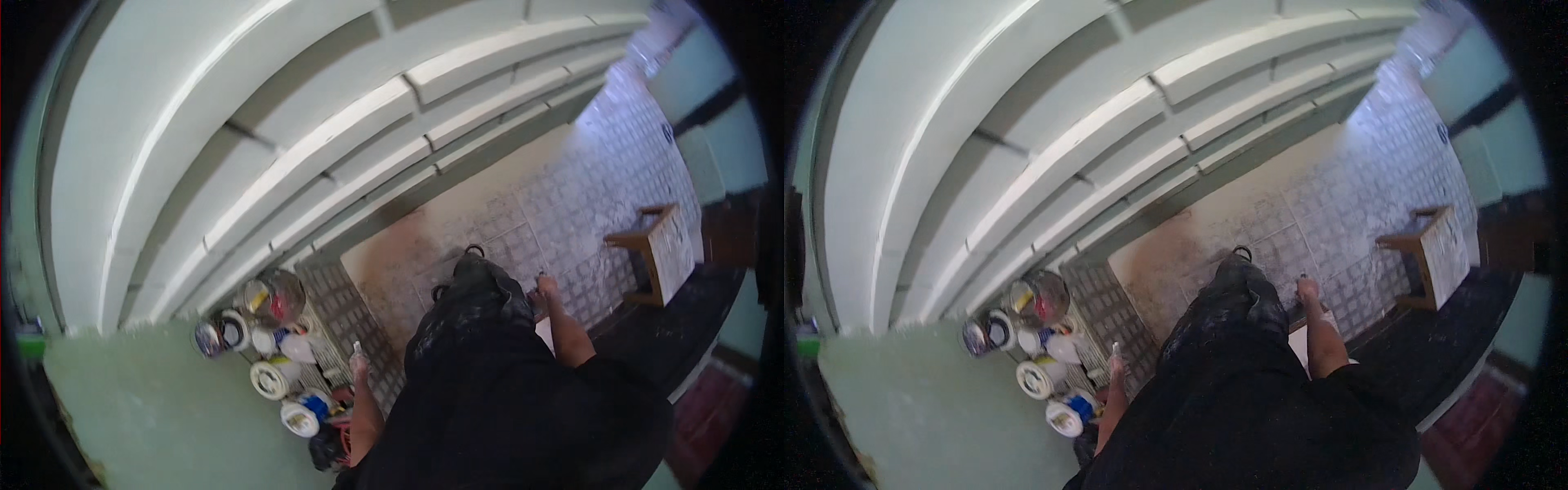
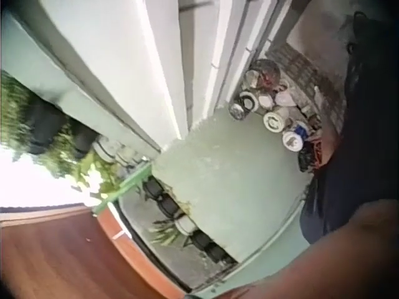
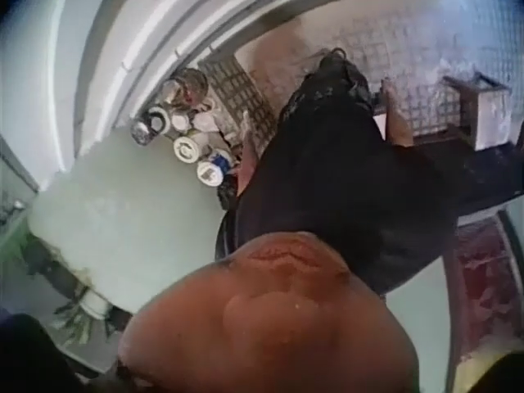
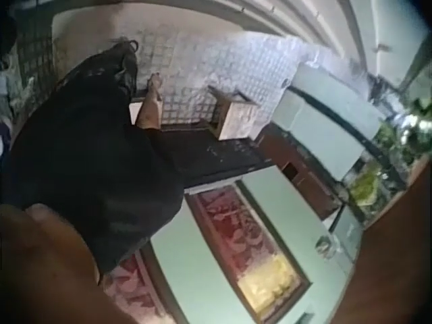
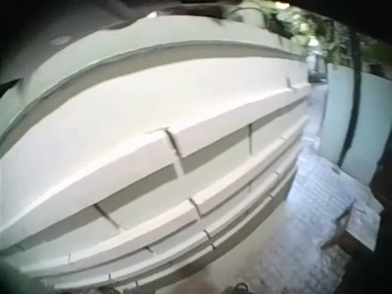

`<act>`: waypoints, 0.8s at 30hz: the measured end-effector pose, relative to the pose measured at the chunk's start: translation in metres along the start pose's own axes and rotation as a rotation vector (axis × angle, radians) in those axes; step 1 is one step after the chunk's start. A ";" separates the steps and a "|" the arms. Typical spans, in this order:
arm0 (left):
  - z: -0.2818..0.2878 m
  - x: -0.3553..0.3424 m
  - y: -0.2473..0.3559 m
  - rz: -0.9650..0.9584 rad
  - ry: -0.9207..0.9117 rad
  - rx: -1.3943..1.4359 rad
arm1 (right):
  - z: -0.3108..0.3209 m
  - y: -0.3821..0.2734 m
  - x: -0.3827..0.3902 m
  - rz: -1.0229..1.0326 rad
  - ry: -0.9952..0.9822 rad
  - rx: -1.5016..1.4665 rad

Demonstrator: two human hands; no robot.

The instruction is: Patching and smoothing gaps in a decorative concrete wall using a filler material and a scraper tool.

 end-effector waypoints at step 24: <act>-0.412 0.086 0.439 -1.171 -0.414 -1.118 | -0.135 0.097 -0.101 -0.272 0.531 -1.930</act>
Point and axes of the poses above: each hand's wrist, its own x-axis away from the middle knuckle, its own z-axis out of the back of the hand, y = z × x, the point moved 4 cm from there along -x, towards the middle knuckle, and after that the axes turned 7 degrees about -z, right-handed, at the moved point
